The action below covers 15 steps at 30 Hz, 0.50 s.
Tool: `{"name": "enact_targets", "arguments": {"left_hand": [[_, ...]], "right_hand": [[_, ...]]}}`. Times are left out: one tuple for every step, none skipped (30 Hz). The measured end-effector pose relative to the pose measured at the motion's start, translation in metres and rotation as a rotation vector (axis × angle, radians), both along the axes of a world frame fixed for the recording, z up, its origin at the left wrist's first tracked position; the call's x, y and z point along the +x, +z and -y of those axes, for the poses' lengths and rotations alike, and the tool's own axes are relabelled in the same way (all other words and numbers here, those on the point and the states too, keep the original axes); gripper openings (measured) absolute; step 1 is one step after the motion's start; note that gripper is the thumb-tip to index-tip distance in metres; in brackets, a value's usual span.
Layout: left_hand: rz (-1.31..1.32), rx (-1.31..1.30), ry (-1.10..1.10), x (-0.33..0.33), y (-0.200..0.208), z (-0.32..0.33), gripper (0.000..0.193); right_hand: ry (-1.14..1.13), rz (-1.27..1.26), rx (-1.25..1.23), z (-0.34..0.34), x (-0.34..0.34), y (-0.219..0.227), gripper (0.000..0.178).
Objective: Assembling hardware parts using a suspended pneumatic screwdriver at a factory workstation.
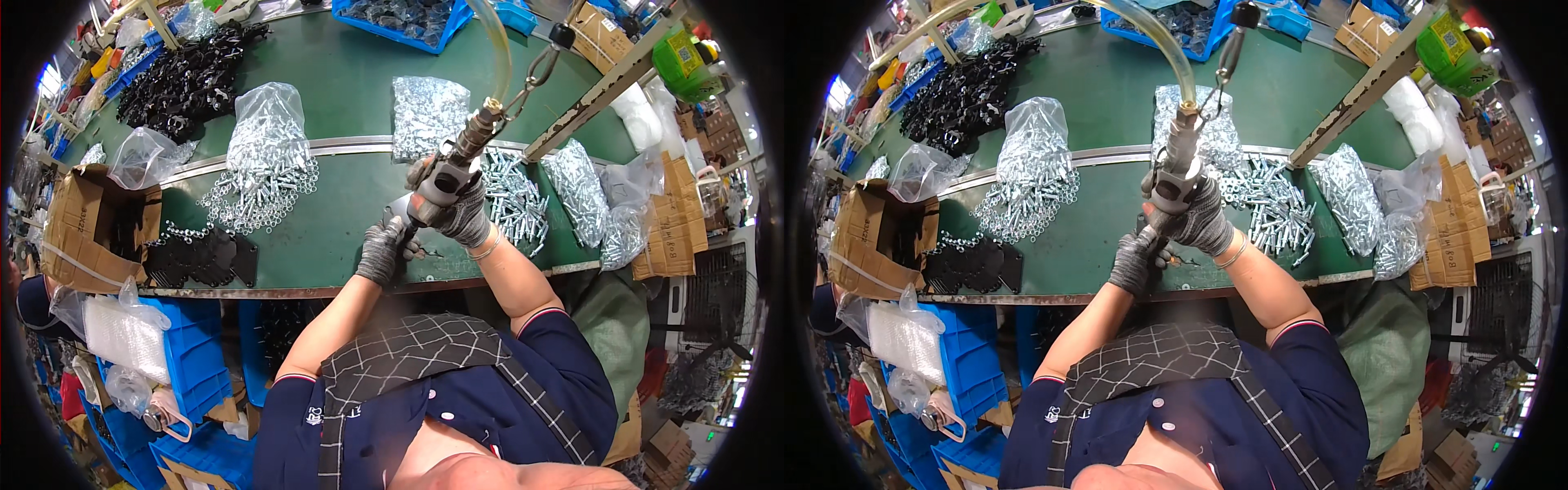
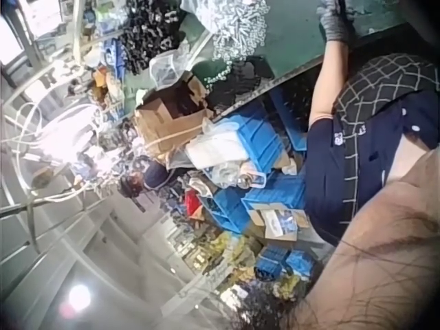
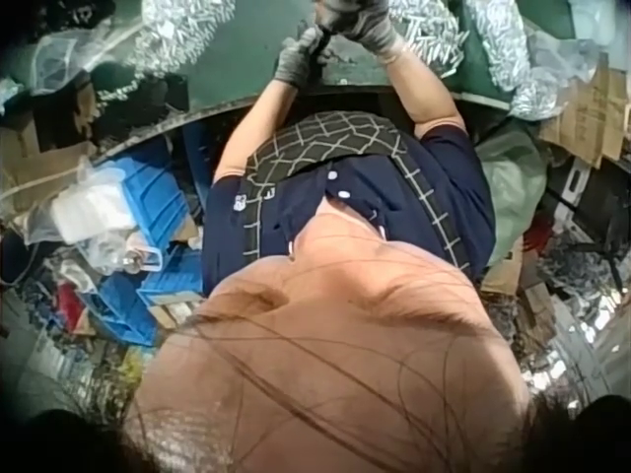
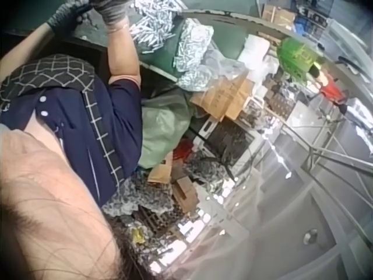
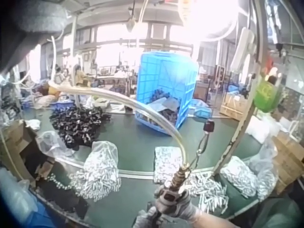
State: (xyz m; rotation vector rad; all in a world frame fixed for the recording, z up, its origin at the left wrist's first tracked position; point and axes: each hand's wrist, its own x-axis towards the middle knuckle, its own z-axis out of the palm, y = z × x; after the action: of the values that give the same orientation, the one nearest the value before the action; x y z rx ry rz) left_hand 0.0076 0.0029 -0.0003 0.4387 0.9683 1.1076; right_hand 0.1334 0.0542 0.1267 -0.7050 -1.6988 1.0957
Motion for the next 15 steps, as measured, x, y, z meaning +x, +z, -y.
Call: {"name": "enact_targets", "arguments": {"left_hand": [[-0.001, 0.004, -0.003, -0.001, -0.001, -0.001, 0.029], [-0.003, 0.009, -0.006, -0.003, -0.001, -0.002, 0.029], [-0.008, 0.012, -0.006, -0.005, -0.001, -0.002, 0.028], [-0.012, 0.014, -0.001, -0.005, 0.001, -0.001, 0.028], [0.003, 0.021, 0.020, -0.005, 0.003, 0.003, 0.028], [0.015, 0.029, 0.045, -0.004, 0.005, 0.007, 0.027], [0.026, 0.036, 0.073, -0.004, 0.008, 0.011, 0.027], [0.008, 0.039, 0.096, -0.010, 0.010, 0.013, 0.027], [-0.002, 0.037, 0.063, -0.015, 0.012, 0.016, 0.027], [-0.010, 0.035, 0.028, -0.022, 0.012, 0.017, 0.028], [-0.016, 0.028, 0.002, -0.029, 0.017, 0.021, 0.028], [-0.031, 0.023, 0.038, -0.047, 0.024, 0.031, 0.028], [-0.102, 0.089, -0.064, -0.069, 0.048, 0.041, 0.028], [-0.172, 0.151, -0.157, -0.097, 0.067, 0.056, 0.028], [-0.195, 0.112, -0.282, -0.128, 0.079, 0.070, 0.030]], "right_hand": [[0.001, 0.000, 0.002, 0.002, 0.000, 0.000, 0.043], [0.012, 0.001, 0.027, 0.004, 0.000, 0.003, 0.042], [0.026, -0.001, 0.051, 0.005, 0.000, 0.005, 0.041], [0.041, -0.005, 0.076, 0.006, 0.000, 0.007, 0.039], [0.049, -0.011, 0.077, 0.006, -0.001, 0.007, 0.039], [0.020, 0.051, 0.189, 0.005, -0.001, 0.007, 0.037], [-0.007, 0.109, 0.300, 0.003, 0.000, 0.006, 0.036], [-0.030, 0.157, 0.414, 0.000, -0.004, 0.003, 0.034], [0.489, -0.429, -0.197, -0.004, -0.001, 0.000, 0.037], [0.987, -0.983, -0.851, -0.010, 0.003, -0.005, 0.040], [0.649, -0.791, -0.575, -0.003, 0.009, -0.001, 0.040], [0.318, -0.591, -0.298, 0.006, 0.013, 0.006, 0.040], [0.141, -0.465, -0.156, 0.006, 0.022, 0.013, 0.038], [-0.025, -0.334, -0.021, 0.005, 0.026, 0.017, 0.036], [-0.024, -0.340, -0.027, 0.003, 0.031, 0.016, 0.036]]}}
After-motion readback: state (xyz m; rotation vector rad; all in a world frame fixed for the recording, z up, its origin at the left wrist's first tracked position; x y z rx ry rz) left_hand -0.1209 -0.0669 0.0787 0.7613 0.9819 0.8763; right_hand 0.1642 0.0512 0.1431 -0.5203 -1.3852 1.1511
